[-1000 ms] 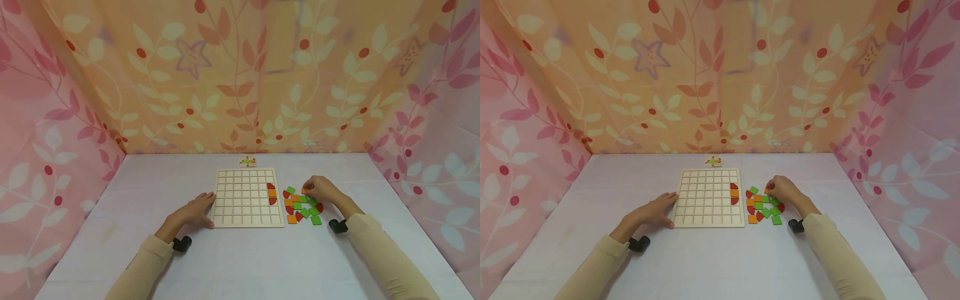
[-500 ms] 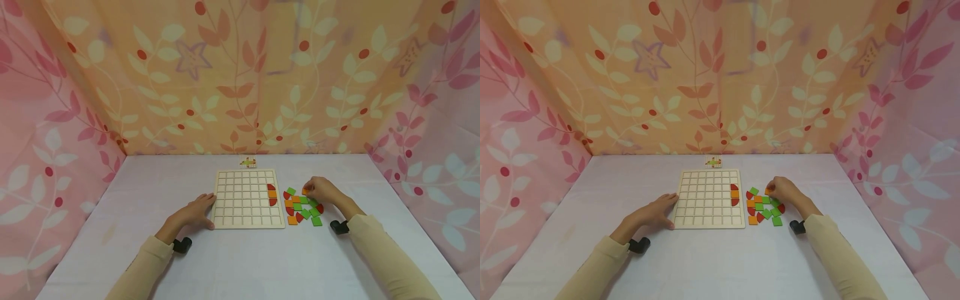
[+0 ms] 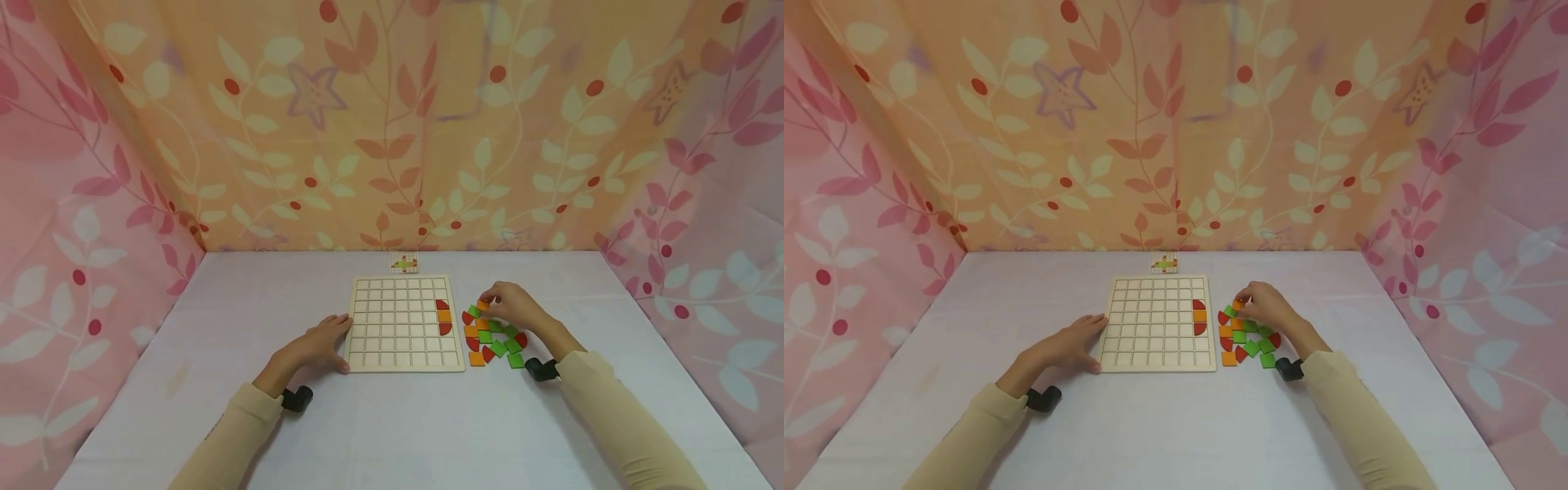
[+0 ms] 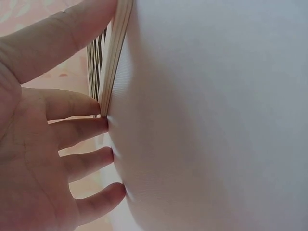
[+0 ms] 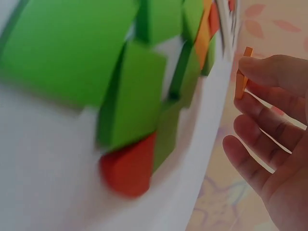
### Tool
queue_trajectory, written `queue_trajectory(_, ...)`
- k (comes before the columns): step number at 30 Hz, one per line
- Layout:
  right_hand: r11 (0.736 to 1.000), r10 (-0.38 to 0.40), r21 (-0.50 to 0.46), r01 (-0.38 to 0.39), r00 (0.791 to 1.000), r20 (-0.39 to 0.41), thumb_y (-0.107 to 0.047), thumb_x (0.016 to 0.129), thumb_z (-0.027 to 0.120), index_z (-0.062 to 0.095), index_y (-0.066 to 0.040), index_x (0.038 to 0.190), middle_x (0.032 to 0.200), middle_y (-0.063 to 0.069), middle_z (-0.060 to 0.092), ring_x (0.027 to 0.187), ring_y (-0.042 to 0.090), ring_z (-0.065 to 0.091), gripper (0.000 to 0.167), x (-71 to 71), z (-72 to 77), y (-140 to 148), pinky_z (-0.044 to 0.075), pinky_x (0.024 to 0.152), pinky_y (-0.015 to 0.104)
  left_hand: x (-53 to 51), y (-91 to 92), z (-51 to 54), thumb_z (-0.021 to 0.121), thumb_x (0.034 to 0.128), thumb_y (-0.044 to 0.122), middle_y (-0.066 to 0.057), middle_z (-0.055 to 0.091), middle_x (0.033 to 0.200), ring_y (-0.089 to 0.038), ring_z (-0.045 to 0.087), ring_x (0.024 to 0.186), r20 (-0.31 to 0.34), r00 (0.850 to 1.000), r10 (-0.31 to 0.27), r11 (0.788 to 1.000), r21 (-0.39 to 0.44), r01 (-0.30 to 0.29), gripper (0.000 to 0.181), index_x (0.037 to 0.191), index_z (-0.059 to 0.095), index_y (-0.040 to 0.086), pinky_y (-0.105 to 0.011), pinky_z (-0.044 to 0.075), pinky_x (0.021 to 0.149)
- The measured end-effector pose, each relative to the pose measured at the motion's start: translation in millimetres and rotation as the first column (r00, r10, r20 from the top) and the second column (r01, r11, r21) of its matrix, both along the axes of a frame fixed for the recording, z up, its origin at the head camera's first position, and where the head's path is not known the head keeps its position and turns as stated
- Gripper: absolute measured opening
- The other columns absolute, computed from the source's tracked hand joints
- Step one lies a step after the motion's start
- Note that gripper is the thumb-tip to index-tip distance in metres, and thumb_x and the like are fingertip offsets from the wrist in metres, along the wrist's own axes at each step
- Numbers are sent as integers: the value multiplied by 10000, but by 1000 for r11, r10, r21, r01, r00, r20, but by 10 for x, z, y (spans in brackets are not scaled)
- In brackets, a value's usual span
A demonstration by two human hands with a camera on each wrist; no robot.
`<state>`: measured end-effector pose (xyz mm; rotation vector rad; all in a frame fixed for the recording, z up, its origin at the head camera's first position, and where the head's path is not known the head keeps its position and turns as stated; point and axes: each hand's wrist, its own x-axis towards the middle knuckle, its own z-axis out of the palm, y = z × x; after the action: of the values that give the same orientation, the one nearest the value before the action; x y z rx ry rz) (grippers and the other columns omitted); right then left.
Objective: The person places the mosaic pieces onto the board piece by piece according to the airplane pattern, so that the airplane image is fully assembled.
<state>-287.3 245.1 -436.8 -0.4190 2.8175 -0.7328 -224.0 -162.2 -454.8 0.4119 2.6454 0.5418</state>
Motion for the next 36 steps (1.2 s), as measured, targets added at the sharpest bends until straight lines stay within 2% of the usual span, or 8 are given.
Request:
queue_trajectory(5,999,24,-27,-25,999,-36,-177,855,728,708,-31,1135,1041,97,670,952,259,550,316,21,39,-151,517,864,406,0,-4,-13,859,719,278,-170,240,1610,-405,153,1498,-3,1000,1,1000,-4,-1,1022,1525,284,24,-672,203,1133)
queue_trajectory(11,994,95,-34,-100,989,-109,-150,848,719,716,-14,1113,977,92,671,921,260,568,298,33,71,-304,514,848,412,-20,-11,-29,860,717,285,-161,237,1613,-398,153,1500,-10,1000,-1,1000,-12,1,1021,1525,289,30,-669,202,1136)
queue_trajectory(14,992,113,-35,-118,986,-121,-145,847,725,718,-16,1111,964,87,665,915,258,570,294,39,91,-371,516,848,417,-32,-14,-34,862,714,285,-164,238,1612,-400,156,1499,-14,1000,-7,1000,-16,6,1026,1525,288,27,-665,207,1136)
queue_trajectory(21,993,110,-23,-112,992,-60,-173,852,731,721,-54,1133,1007,75,663,935,244,559,305,36,81,-519,525,854,382,-30,-8,-37,866,704,286,-173,242,1609,-411,157,1495,-11,1000,-6,1000,-10,6,1033,1521,293,20,-675,212,1128)
queue_trajectory(25,992,127,-13,-128,990,-59,-145,847,715,727,-58,1127,1020,70,666,911,216,540,293,37,66,-604,525,857,375,-17,-7,-40,865,706,283,-168,241,1610,-407,154,1497,-10,1000,-3,1000,-13,3,1028,1521,295,24,-672,205,1133)
queue_trajectory(30,983,181,18,-180,979,-99,-155,854,720,734,-52,1112,1009,63,667,900,205,538,278,30,34,-707,511,859,382,-5,2,-26,862,713,277,-164,244,1610,-402,155,1499,-13,1000,-2,1000,-9,2,1020,1521,294,21,-676,206,1130)
queue_trajectory(36,966,256,84,-246,956,-142,-197,854,746,751,-74,1077,980,34,673,863,169,520,254,-9,-34,-810,485,809,320,14,2,0,863,713,278,-171,251,1606,-400,162,1498,-19,1000,-5,1000,-7,5,1023,1520,292,16,-668,214,1132)
